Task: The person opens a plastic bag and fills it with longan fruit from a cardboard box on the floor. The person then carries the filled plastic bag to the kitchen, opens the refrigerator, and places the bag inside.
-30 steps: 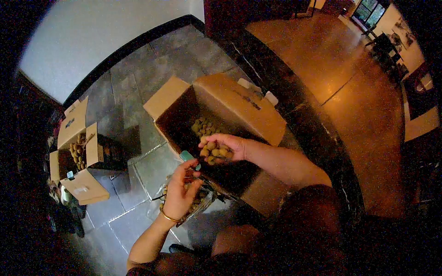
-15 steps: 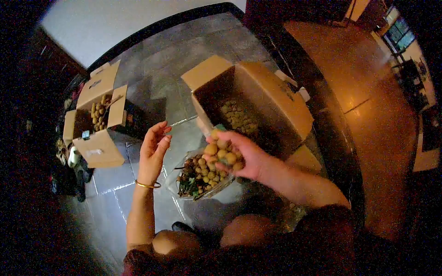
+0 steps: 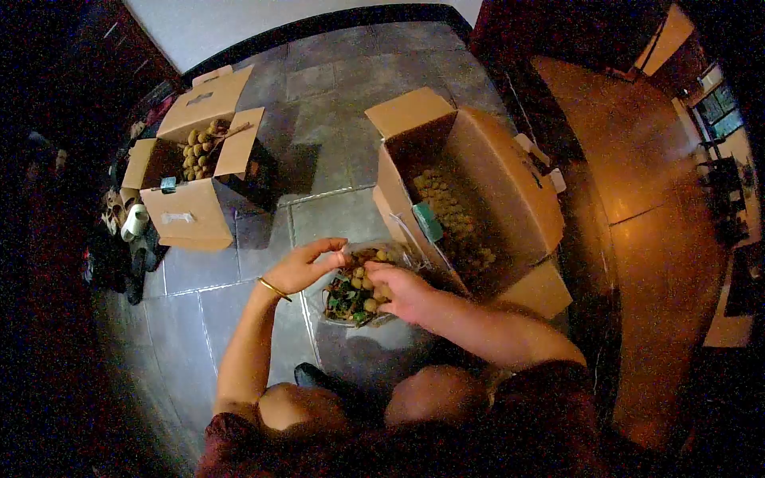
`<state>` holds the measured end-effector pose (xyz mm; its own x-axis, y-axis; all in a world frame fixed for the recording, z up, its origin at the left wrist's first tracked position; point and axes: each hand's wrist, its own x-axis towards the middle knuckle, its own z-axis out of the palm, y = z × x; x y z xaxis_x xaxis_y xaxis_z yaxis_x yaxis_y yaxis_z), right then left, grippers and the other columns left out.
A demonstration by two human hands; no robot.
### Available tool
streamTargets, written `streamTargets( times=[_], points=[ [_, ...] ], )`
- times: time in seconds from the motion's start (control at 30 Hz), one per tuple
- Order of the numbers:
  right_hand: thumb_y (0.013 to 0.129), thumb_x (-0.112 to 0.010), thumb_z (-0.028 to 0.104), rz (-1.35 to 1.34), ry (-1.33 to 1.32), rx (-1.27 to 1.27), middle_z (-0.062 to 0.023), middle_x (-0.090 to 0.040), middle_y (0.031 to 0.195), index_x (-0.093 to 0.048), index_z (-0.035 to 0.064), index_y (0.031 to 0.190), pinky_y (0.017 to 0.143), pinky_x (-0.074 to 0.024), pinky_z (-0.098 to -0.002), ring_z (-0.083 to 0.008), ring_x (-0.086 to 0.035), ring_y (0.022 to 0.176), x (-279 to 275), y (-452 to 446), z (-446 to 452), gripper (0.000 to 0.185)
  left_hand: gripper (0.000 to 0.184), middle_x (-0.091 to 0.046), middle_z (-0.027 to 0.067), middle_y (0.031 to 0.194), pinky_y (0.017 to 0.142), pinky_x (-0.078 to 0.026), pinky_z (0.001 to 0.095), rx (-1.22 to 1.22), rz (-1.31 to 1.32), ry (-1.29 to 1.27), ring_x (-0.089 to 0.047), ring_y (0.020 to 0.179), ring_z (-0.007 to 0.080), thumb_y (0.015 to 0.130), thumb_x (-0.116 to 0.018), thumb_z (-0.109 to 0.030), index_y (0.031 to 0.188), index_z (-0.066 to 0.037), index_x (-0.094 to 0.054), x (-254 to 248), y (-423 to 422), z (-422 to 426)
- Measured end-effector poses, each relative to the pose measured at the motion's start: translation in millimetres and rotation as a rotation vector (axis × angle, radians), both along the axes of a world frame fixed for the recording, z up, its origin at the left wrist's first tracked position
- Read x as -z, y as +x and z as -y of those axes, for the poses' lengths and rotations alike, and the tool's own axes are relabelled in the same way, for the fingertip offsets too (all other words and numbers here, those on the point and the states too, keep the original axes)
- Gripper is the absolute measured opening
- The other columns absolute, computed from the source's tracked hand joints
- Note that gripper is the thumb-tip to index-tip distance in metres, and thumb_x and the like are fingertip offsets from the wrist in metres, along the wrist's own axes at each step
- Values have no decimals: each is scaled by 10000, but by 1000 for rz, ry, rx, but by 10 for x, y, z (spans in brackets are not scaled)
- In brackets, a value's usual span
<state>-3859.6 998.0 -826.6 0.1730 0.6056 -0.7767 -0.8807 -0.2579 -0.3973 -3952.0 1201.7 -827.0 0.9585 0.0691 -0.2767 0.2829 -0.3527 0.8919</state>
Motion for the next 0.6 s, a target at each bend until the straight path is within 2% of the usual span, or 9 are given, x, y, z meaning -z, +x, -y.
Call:
streamTargets(
  times=[0.03, 0.13, 0.17, 0.27, 0.37, 0.43, 0.53, 0.57, 0.6],
  points=[
    [857, -548, 193, 30, -21, -43, -31, -523, 1225, -476, 142, 1279, 947, -359, -472, -208, -467, 1146, 0, -5, -19, 431, 592, -585, 173, 1169, 932, -415, 333, 9, -39, -58, -546, 1092, 253, 831, -622, -443, 1226, -13, -532, 29, -26, -18],
    [861, -541, 155, 122, -78, -169, -22, -544, 1222, -476, 137, 1308, 983, -327, -461, -173, -494, 1120, -35, -7, -105, 452, 573, -589, 172, 1156, 908, -429, 329, 121, -24, -14, -557, 1071, 263, 798, -676, -373, 1232, -27, -532, 51, -109, -66],
    [861, -540, 151, 166, -82, -247, -28, -540, 1232, -468, 128, 1317, 990, -321, -441, -177, -487, 1127, -73, 0, -109, 462, 549, -615, 152, 1098, 843, -465, 334, 99, -27, 86, -596, 988, 259, 742, -726, -283, 1212, -60, -552, 63, -133, -65],
    [859, -524, 148, 380, -28, -468, -62, -544, 1235, -463, 96, 1318, 976, -340, -395, -214, -492, 1127, -129, 14, -57, 466, 382, -634, 132, 1005, 763, -489, 362, 81, -198, 278, -617, 892, 272, 738, -697, -173, 1104, -97, -619, -3, -106, -32],
    [851, -489, 151, 799, 93, -649, -134, -573, 1171, -488, 48, 1264, 901, -415, -374, -290, -542, 1065, 12, 118, 118, 425, 245, -632, 130, 905, 706, -488, 395, 1, 9, 445, -612, 802, 308, 739, -643, -70, 979, -114, -660, 53, -85, 24],
    [844, -478, 137, 1119, 75, -744, -186, -586, 1111, -497, 9, 1218, 864, -442, -366, -329, -572, 1002, -8, 206, 186, 396, 243, -621, 127, 861, 671, -484, 380, -70, 147, 550, -610, 761, 294, 736, -635, -33, 961, -119, -660, 45, -38, 2],
    [853, -529, 144, 1272, -72, -894, -195, -534, 1214, -459, -2, 1263, 924, -420, -347, -300, -539, 1097, -94, 294, 128, 441, 244, -599, 121, 809, 649, -477, 380, -134, 221, 545, -601, 716, 286, 746, -631, -29, 972, -120, -657, -203, 73, 55],
    [828, -536, 118, 1343, -76, -882, -222, -549, 1105, -505, -14, 1135, 894, -434, -377, -340, -547, 1036, -56, 260, 79, 336, 249, -601, 118, 815, 654, -479, 380, -155, 205, 520, -602, 719, 283, 750, -633, -36, 983, -121, -654, -281, 120, 92],
    [818, -541, 113, 1447, -100, -861, -216, -550, 1077, -507, -6, 1099, 884, -435, -387, -340, -547, 1018, 15, 251, 20, 307, 254, -603, 115, 821, 660, -482, 380, -177, 187, 498, -604, 722, 280, 754, -636, -43, 995, -122, -651, -311, 163, 114]
  ],
)
